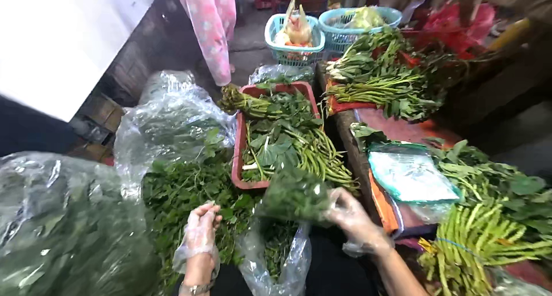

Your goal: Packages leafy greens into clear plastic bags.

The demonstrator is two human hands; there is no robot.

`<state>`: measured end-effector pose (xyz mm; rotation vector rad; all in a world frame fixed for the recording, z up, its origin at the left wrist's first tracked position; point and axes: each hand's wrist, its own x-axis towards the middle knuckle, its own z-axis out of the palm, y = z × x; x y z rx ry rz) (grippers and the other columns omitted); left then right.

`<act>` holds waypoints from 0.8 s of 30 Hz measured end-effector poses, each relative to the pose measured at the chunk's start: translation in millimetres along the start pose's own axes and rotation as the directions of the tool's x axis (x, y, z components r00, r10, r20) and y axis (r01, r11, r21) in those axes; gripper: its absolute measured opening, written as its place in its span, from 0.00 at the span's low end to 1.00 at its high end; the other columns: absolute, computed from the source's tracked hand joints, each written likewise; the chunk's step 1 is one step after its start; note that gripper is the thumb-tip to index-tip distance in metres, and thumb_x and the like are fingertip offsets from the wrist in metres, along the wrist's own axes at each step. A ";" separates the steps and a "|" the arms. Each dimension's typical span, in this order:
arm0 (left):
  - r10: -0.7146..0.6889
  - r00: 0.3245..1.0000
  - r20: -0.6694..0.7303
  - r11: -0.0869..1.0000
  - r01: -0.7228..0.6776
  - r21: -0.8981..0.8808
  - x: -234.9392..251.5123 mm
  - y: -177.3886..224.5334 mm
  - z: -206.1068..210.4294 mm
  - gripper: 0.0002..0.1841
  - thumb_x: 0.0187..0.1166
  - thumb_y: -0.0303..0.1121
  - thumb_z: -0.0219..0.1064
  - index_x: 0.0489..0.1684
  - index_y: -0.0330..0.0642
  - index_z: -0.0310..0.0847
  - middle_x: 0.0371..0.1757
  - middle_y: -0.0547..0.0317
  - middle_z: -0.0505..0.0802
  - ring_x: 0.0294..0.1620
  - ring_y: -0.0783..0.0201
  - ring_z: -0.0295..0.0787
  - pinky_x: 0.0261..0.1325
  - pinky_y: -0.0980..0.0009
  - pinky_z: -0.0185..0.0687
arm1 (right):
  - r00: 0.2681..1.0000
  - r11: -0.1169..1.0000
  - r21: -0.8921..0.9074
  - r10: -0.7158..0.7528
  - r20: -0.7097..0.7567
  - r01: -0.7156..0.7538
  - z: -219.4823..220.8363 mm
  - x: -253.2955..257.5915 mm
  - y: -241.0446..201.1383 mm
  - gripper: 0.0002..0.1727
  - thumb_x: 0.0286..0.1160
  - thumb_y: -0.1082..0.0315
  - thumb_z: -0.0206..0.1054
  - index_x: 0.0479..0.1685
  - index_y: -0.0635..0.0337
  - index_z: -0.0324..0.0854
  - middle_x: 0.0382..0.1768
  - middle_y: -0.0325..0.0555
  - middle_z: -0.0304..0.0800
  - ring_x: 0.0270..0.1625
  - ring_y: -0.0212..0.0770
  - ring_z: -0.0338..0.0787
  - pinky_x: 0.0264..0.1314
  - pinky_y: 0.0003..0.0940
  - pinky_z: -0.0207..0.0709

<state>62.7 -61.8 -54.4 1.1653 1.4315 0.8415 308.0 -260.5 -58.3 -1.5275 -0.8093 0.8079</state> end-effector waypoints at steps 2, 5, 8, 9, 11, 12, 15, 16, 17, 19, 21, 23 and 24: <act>0.029 0.999 0.032 0.999 -0.030 0.028 -3.3 0.9 0.7 0.13 0.87 0.25 0.57 0.65 0.29 0.73 0.45 0.53 0.84 0.32 0.72 0.80 0.38 0.76 0.79 | 0.994 0.993 -0.103 0.069 0.090 -0.059 4.6 0.7 -2.5 0.19 0.63 0.76 0.74 0.54 0.72 0.78 0.57 0.54 0.84 0.57 0.38 0.88 0.61 0.35 0.84; 0.043 0.996 0.082 0.995 -0.051 0.091 -7.1 1.7 -1.5 0.14 0.87 0.24 0.56 0.65 0.26 0.71 0.45 0.52 0.84 0.32 0.74 0.81 0.39 0.77 0.80 | 0.995 0.998 -0.057 0.014 0.102 -0.008 3.3 -0.5 0.4 0.14 0.63 0.75 0.71 0.47 0.71 0.78 0.55 0.51 0.84 0.58 0.34 0.85 0.62 0.31 0.80; 0.054 0.991 0.120 0.988 -0.070 0.134 -3.6 -1.0 -2.5 0.16 0.86 0.25 0.55 0.66 0.23 0.70 0.45 0.52 0.84 0.32 0.75 0.81 0.40 0.77 0.81 | 0.966 0.991 0.079 -0.084 -0.246 0.107 -20.8 -3.5 -10.0 0.13 0.61 0.75 0.67 0.47 0.60 0.78 0.45 0.32 0.86 0.48 0.22 0.86 0.52 0.25 0.84; 0.055 0.990 0.133 0.986 -0.074 0.148 -1.9 -1.9 -2.4 0.16 0.86 0.26 0.55 0.66 0.23 0.70 0.45 0.52 0.84 0.32 0.75 0.82 0.40 0.77 0.81 | 0.912 0.989 0.084 -0.075 -0.404 0.118 -36.6 -2.8 -19.9 0.15 0.65 0.75 0.65 0.53 0.62 0.77 0.44 0.33 0.87 0.46 0.24 0.87 0.49 0.26 0.86; 0.057 0.987 0.149 0.985 -0.080 0.154 0.1 -3.3 -1.3 0.16 0.87 0.26 0.55 0.66 0.24 0.70 0.45 0.53 0.84 0.32 0.76 0.82 0.40 0.77 0.81 | 0.760 0.981 0.055 -0.107 -0.641 0.185 -77.4 6.8 -35.6 0.19 0.73 0.74 0.60 0.63 0.64 0.70 0.43 0.36 0.85 0.42 0.27 0.88 0.45 0.30 0.88; 0.059 0.986 0.153 0.986 -0.082 0.148 0.0 -3.0 0.7 0.15 0.87 0.26 0.55 0.65 0.25 0.70 0.45 0.53 0.84 0.33 0.75 0.82 0.41 0.77 0.81 | 0.673 0.968 0.012 -0.165 -0.721 0.249 -101.7 15.9 -36.7 0.16 0.74 0.74 0.60 0.60 0.61 0.68 0.41 0.34 0.85 0.39 0.28 0.89 0.44 0.31 0.89; 0.099 0.985 0.139 0.987 -0.115 0.115 0.1 -6.5 10.4 0.13 0.84 0.25 0.58 0.61 0.26 0.74 0.45 0.53 0.86 0.35 0.73 0.83 0.42 0.76 0.82 | 0.432 0.952 -0.049 -0.182 -0.883 0.302 -176.9 53.5 -20.6 0.27 0.77 0.75 0.65 0.72 0.62 0.58 0.46 0.41 0.80 0.39 0.33 0.89 0.41 0.35 0.89; 0.111 0.986 0.126 0.986 -0.125 0.107 0.9 -8.5 11.5 0.13 0.83 0.25 0.60 0.59 0.27 0.75 0.45 0.52 0.87 0.35 0.72 0.84 0.43 0.75 0.83 | 0.396 0.961 -0.017 -0.129 -0.909 0.275 -197.1 68.4 -13.6 0.33 0.78 0.73 0.65 0.79 0.60 0.53 0.52 0.44 0.78 0.42 0.35 0.88 0.43 0.35 0.88; 0.109 0.986 0.124 0.987 -0.122 0.102 1.6 -7.0 12.6 0.13 0.83 0.25 0.60 0.60 0.27 0.75 0.46 0.51 0.87 0.36 0.71 0.84 0.44 0.75 0.83 | 0.377 0.971 0.013 -0.081 -0.923 0.240 -215.1 83.1 -7.0 0.37 0.80 0.69 0.65 0.85 0.57 0.48 0.59 0.46 0.76 0.47 0.37 0.88 0.46 0.36 0.87; 0.085 0.988 0.131 0.991 -0.098 0.096 1.6 -2.9 12.8 0.14 0.84 0.25 0.59 0.62 0.26 0.74 0.48 0.49 0.87 0.39 0.70 0.84 0.46 0.73 0.82 | 0.446 0.990 0.100 0.044 -0.894 0.104 -247.3 103.7 12.1 0.36 0.85 0.60 0.62 0.89 0.52 0.48 0.71 0.45 0.74 0.58 0.36 0.86 0.56 0.35 0.85; 0.076 0.990 0.122 0.993 -0.087 0.081 1.9 -1.5 11.8 0.13 0.85 0.25 0.58 0.62 0.26 0.75 0.47 0.51 0.87 0.39 0.71 0.84 0.47 0.75 0.82 | 0.625 0.986 0.163 0.144 -0.767 -0.027 -283.0 116.3 48.0 0.24 0.89 0.59 0.54 0.80 0.51 0.63 0.63 0.38 0.78 0.56 0.31 0.85 0.57 0.30 0.81; 0.062 0.995 0.077 0.997 -0.065 0.041 3.3 -3.2 10.4 0.11 0.85 0.24 0.59 0.59 0.28 0.75 0.45 0.53 0.88 0.38 0.72 0.84 0.46 0.76 0.82 | 0.856 0.996 -0.092 -0.030 -0.516 -0.021 -346.7 126.1 119.4 0.17 0.90 0.65 0.53 0.72 0.55 0.72 0.56 0.29 0.83 0.52 0.19 0.84 0.54 0.18 0.79; 0.048 0.998 0.037 0.999 -0.049 0.010 5.4 -3.4 8.0 0.11 0.85 0.24 0.59 0.59 0.28 0.75 0.44 0.54 0.88 0.38 0.72 0.84 0.46 0.76 0.82 | 0.946 0.954 -0.289 -0.164 -0.279 0.080 -399.0 137.9 171.0 0.20 0.90 0.68 0.52 0.77 0.60 0.71 0.67 0.28 0.82 0.63 0.15 0.81 0.63 0.16 0.76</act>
